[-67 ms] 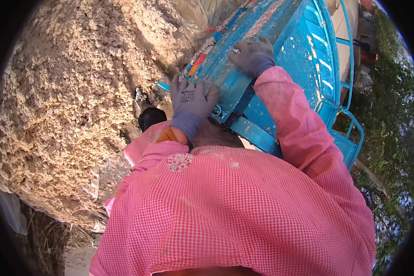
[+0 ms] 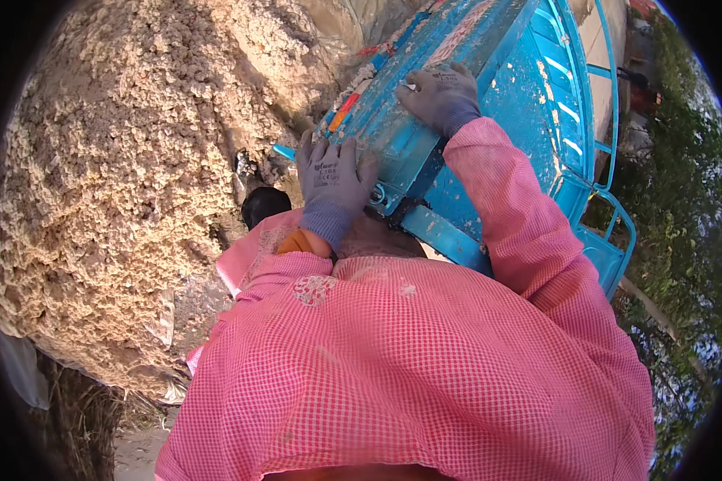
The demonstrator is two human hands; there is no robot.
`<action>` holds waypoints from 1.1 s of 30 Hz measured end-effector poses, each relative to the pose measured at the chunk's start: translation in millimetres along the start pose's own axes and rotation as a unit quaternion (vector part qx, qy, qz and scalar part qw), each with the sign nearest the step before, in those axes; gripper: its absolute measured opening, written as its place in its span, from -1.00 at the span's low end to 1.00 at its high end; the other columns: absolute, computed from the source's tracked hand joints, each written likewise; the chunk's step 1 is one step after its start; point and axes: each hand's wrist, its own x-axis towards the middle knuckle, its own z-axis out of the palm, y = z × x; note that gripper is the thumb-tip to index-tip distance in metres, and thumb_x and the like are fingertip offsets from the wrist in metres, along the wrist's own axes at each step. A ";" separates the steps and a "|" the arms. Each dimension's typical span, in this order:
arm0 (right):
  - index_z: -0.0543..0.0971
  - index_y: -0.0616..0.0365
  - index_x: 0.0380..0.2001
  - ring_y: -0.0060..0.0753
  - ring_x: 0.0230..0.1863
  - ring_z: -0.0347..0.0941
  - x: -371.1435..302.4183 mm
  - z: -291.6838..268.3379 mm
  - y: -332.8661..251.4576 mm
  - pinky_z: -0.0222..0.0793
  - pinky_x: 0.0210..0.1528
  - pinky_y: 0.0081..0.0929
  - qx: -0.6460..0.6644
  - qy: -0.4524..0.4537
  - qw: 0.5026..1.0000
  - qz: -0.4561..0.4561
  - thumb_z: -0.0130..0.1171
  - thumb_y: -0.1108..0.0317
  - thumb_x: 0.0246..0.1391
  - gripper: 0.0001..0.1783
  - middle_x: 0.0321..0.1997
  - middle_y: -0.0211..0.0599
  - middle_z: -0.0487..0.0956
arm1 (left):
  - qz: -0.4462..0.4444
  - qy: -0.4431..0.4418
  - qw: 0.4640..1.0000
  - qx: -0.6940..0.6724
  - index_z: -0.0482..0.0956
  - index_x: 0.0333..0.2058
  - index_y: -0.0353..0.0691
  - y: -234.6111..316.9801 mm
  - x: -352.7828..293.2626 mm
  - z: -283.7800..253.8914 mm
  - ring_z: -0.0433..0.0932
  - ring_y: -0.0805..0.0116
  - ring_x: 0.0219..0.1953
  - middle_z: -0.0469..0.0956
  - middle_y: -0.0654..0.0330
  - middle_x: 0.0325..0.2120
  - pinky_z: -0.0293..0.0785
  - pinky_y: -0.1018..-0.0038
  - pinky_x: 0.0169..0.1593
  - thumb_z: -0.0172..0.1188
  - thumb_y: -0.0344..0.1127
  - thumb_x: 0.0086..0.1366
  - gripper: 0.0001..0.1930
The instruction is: The person scrapes and wipes dried organic residue from the bed of a blue three-wheeled cargo vehicle using gloved hands. They repeatedly scrape the floor and side panels, then wipe the surfaces clean, occasionally moving around the vehicle to reach different areas.
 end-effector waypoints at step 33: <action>0.77 -0.21 -0.19 -0.19 -0.06 0.64 -17.5 7.0 11.9 0.31 0.34 -0.12 0.247 0.227 0.942 -0.005 0.14 -0.10 0.23 -0.65 -0.19 -0.46 0.76 | 0.355 -0.227 0.873 0.247 0.60 0.09 -0.11 -86.1 32.5 99.0 0.56 0.15 0.07 0.59 0.16 -0.03 0.36 0.14 0.22 0.07 -0.20 0.36 -0.63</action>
